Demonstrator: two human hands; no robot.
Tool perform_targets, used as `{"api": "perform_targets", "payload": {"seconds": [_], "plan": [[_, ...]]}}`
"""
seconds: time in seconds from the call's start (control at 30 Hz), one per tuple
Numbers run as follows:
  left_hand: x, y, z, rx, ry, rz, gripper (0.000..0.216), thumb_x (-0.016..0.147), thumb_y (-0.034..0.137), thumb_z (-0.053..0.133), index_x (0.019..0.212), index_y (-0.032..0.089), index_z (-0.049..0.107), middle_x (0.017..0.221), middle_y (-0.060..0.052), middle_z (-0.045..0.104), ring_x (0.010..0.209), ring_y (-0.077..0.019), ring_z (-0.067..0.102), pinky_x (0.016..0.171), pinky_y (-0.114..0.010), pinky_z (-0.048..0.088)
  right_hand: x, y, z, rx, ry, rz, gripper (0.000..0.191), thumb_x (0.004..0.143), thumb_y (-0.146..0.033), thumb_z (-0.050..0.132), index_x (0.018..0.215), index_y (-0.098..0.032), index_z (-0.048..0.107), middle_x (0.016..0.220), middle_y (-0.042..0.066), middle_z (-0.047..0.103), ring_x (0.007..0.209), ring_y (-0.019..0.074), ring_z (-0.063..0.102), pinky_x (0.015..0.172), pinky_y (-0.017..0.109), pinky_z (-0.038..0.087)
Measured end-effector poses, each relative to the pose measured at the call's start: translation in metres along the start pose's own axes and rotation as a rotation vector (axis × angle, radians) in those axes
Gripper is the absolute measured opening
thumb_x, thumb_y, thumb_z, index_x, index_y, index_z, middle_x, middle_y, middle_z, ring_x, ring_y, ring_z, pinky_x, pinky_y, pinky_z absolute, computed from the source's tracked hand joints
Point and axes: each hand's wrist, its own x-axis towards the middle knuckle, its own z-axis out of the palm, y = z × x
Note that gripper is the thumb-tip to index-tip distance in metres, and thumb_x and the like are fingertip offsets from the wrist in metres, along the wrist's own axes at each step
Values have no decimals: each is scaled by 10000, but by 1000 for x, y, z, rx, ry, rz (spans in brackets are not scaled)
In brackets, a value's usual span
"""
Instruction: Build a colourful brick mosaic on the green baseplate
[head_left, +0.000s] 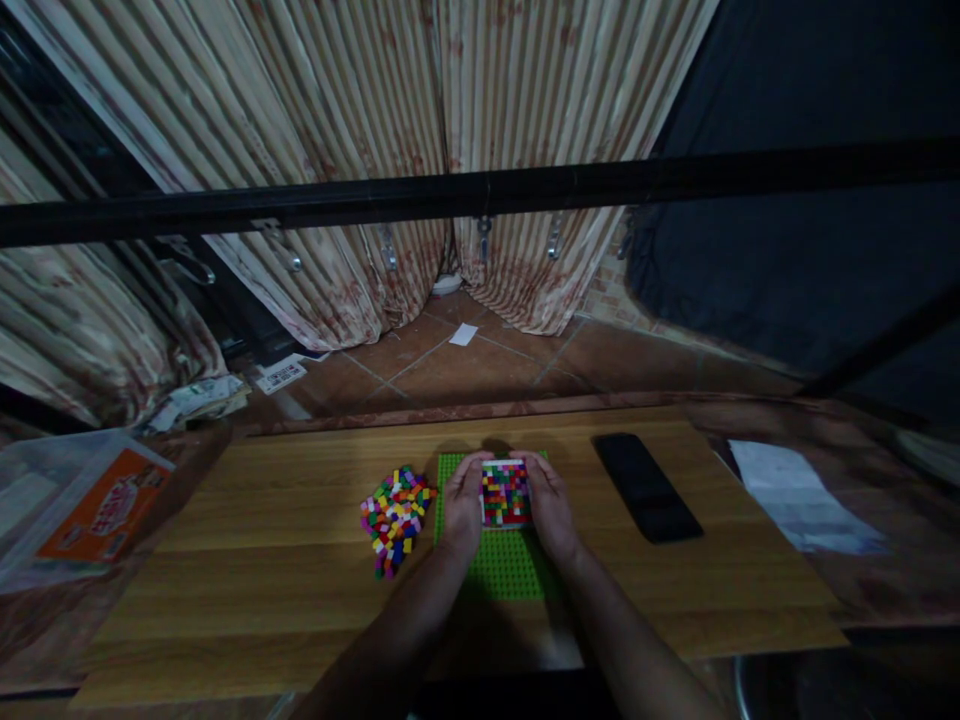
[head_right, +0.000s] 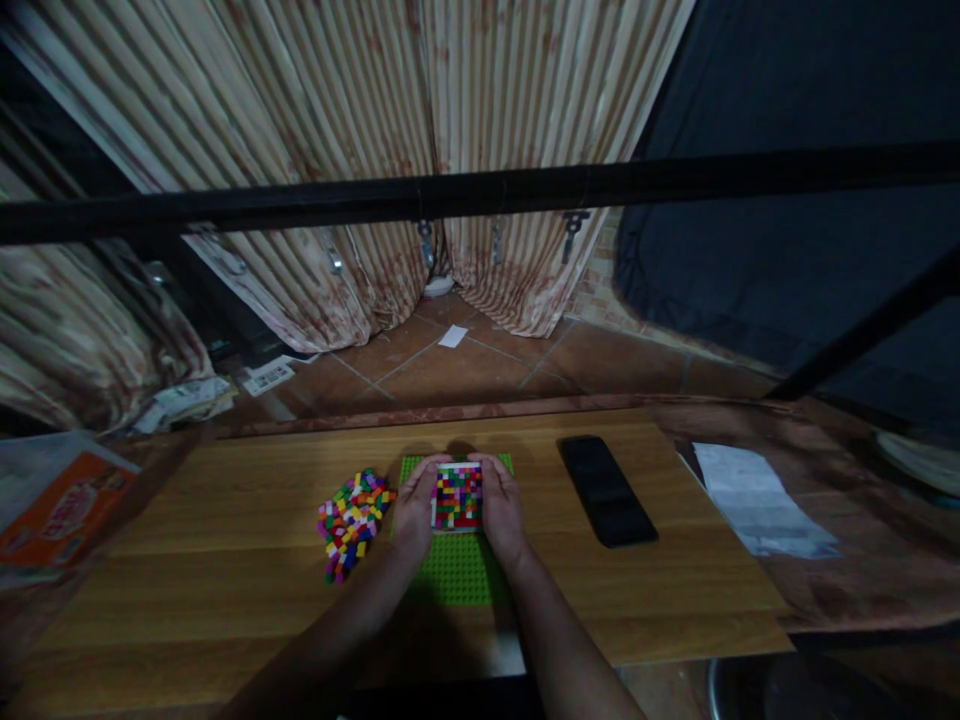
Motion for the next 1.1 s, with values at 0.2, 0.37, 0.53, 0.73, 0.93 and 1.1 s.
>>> {"api": "perform_targets", "payload": {"seconds": [0.2, 0.37, 0.53, 0.73, 0.93, 1.1], "plan": [[-1, 2, 0, 19, 1, -16, 391, 733, 541, 638, 898, 189, 687, 850, -26, 681, 691, -125, 594, 646, -228, 473, -3, -5, -1, -18, 3, 19, 364, 788, -554, 577, 908, -242, 722, 942, 17, 727, 877, 223, 637, 774, 311, 478], [1, 1, -1, -13, -18, -30, 395, 732, 541, 638, 911, 192, 685, 926, -36, 698, 776, -151, 627, 675, -239, 483, -3, -4, -1, -12, -3, 2, 383, 794, -570, 572, 935, -246, 722, 964, 20, 724, 898, 223, 639, 789, 314, 483], [-1, 4, 0, 18, -10, -13, 390, 729, 535, 641, 894, 185, 693, 936, -41, 706, 814, -164, 640, 690, -243, 487, -3, -2, -2, 12, -13, -3, 401, 790, -583, 581, 944, -240, 718, 983, 25, 726, 927, 231, 639, 793, 320, 485], [-3, 7, 1, 11, -22, -25, 393, 734, 535, 635, 917, 190, 685, 864, -24, 704, 701, -132, 620, 661, -238, 485, -5, -2, -4, -4, -34, 2, 428, 809, -596, 560, 991, -239, 712, 1029, 31, 719, 954, 234, 635, 778, 314, 486], [-3, 8, 1, -4, -29, -65, 402, 727, 548, 636, 926, 202, 680, 862, -18, 700, 756, -148, 638, 707, -251, 497, -4, 1, -5, 3, -36, -2, 464, 804, -625, 555, 1010, -240, 711, 1004, 28, 726, 891, 223, 646, 770, 315, 489], [-3, 6, 1, 6, -10, -22, 373, 750, 525, 621, 909, 195, 687, 879, -19, 702, 722, -132, 625, 684, -236, 485, -6, -2, -4, -20, -35, -8, 468, 807, -627, 543, 1009, -242, 715, 993, 31, 724, 880, 228, 644, 757, 317, 490]]}}
